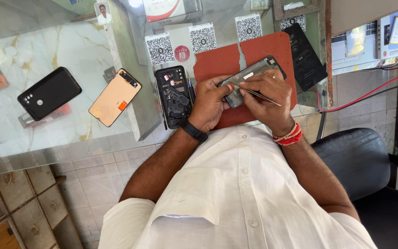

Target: The person pries open a smartphone on a red mat, using a thin metal tool to work around the edge of the phone's back cover while holding the phone steady with the other hand. They reposition the phone and continue prying along its edges, with other disassembled phones and parts on the counter.

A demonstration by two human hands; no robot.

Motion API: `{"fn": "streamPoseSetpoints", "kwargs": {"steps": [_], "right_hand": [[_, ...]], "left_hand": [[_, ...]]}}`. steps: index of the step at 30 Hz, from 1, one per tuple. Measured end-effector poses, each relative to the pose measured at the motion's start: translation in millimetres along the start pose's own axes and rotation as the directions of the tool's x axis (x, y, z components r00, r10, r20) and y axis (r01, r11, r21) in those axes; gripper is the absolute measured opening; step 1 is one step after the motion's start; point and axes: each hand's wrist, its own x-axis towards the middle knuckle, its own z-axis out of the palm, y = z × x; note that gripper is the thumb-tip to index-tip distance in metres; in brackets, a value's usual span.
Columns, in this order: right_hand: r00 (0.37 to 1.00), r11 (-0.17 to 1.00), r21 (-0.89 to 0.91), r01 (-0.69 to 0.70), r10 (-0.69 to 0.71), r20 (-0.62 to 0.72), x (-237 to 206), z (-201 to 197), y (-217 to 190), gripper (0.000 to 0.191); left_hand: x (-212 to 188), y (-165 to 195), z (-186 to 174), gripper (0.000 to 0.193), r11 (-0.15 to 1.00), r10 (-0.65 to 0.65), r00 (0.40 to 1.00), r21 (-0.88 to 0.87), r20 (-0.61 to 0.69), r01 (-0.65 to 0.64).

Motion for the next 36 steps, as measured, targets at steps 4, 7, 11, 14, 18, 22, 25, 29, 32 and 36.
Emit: {"fn": "streamPoseSetpoints", "kwargs": {"steps": [4, 7, 11, 14, 18, 22, 25, 29, 32, 36], "right_hand": [[1.000, 0.999, -0.048, 0.010, -0.010, 0.001, -1.4, 4.2, 2.2, 0.011], [1.000, 0.998, -0.064, 0.000, 0.001, 0.008, -1.4, 4.8, 2.0, 0.010], [1.000, 0.997, -0.072, 0.016, -0.016, 0.006, -0.7, 3.8, 1.4, 0.011], [1.000, 0.997, -0.072, 0.017, -0.016, 0.013, -0.8, 3.8, 1.6, 0.010], [1.000, 0.998, -0.068, 0.015, -0.014, 0.015, -0.7, 4.1, 1.5, 0.009], [1.000, 0.997, -0.078, 0.025, -0.023, 0.021, 0.8, 3.7, 0.8, 0.010], [0.999, 0.995, -0.096, 0.042, -0.041, 0.008, 1.6, 4.3, 1.0, 0.010], [0.998, 0.991, -0.123, 0.050, -0.052, -0.017, -1.7, 4.8, 5.4, 0.010], [0.997, 0.980, -0.191, 0.059, -0.068, -0.044, -4.0, 0.3, 15.0, 0.008], [0.990, 0.958, -0.288, -0.005, -0.036, -0.135, -1.5, -9.8, 28.9, 0.005]], "left_hand": [[0.1, -0.8, -0.6, 0.025, 1.000, 0.004, 1.000, -0.002, 0.016, -0.003], [0.3, -1.5, -0.6, 0.024, 1.000, 0.008, 1.000, -0.003, 0.015, -0.008], [0.1, -1.8, -0.6, 0.025, 1.000, 0.016, 1.000, 0.001, 0.018, -0.016], [-0.1, -2.1, 0.0, 0.024, 1.000, 0.010, 1.000, 0.000, 0.013, -0.010], [-0.2, -1.9, 0.1, 0.024, 1.000, 0.014, 1.000, 0.004, 0.015, -0.014], [-0.7, -1.7, 0.5, 0.024, 1.000, 0.017, 1.000, 0.014, 0.011, -0.017], [-1.5, -1.7, 1.0, 0.025, 0.999, 0.026, 1.000, 0.021, 0.012, -0.026], [-1.5, -0.9, 1.8, 0.027, 0.999, 0.023, 1.000, 0.023, -0.006, -0.023], [-0.5, -0.6, 2.0, 0.029, 1.000, 0.026, 1.000, 0.015, -0.010, -0.026], [0.7, -2.5, 1.9, 0.030, 0.998, 0.026, 0.999, 0.060, -0.042, -0.024]]}}
